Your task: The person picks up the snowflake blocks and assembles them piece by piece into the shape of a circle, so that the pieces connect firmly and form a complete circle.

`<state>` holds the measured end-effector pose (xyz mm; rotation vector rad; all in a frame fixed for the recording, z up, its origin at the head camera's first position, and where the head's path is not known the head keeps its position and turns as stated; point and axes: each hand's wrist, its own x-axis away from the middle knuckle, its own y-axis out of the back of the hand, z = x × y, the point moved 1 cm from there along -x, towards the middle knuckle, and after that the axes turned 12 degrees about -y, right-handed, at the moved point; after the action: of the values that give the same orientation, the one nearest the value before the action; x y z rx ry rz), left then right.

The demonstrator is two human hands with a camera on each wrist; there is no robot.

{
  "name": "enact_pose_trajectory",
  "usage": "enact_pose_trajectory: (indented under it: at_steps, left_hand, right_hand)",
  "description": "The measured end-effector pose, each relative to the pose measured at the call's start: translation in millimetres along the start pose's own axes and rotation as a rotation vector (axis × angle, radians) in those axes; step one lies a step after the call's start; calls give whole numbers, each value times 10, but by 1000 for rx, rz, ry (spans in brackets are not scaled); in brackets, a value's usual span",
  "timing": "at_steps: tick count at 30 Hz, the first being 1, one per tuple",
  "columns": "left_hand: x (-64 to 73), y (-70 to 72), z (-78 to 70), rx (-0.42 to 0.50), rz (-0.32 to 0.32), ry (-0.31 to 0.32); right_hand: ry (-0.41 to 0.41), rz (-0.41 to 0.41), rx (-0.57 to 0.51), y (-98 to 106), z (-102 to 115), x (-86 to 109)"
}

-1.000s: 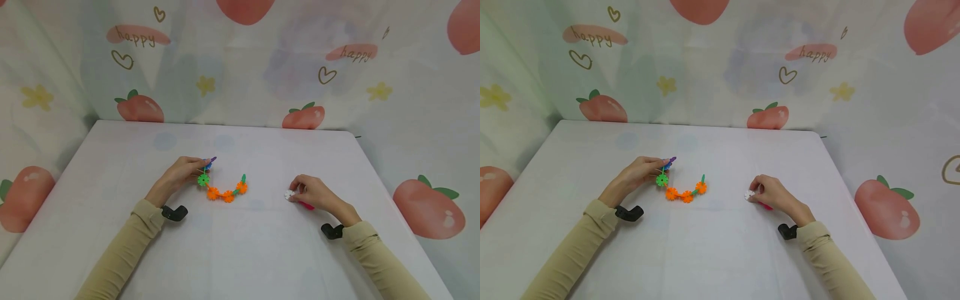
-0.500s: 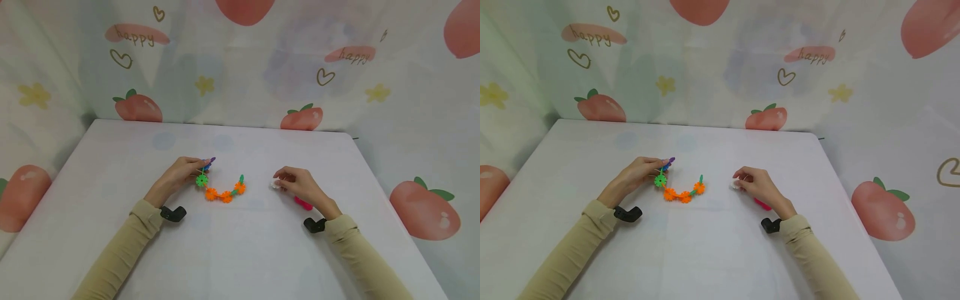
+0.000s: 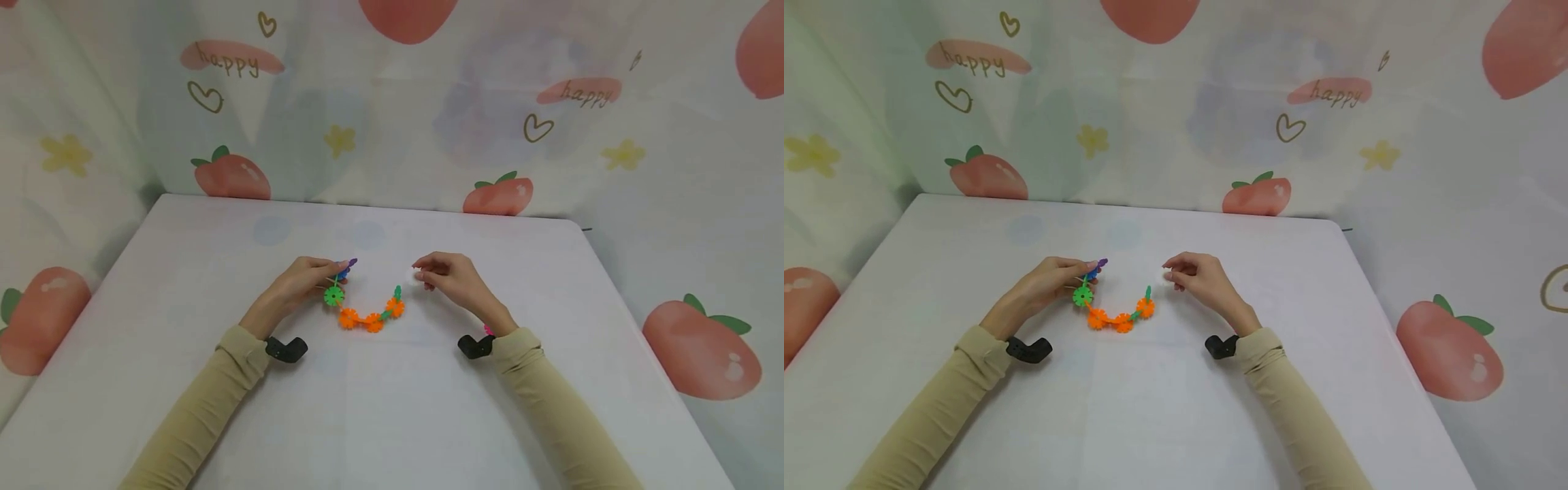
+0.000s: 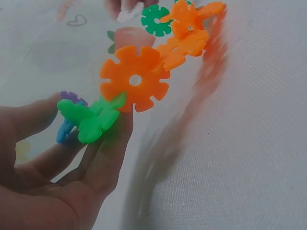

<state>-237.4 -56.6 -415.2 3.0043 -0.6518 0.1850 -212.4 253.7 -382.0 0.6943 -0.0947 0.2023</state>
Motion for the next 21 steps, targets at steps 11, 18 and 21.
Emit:
enact_pose_trajectory:
  at_steps: [11,18,21]
  left_hand:
    - [-25,3,35,22,11,-6]
    - [-24,6,14,19,0,10]
    - [-13,9,13,32,1,4]
  right_hand:
    - [115,-26,-36,-294,212,-318]
    - [138,-27,-67,-447,328,-421]
    - [145,-27,-69,-514,355,-452]
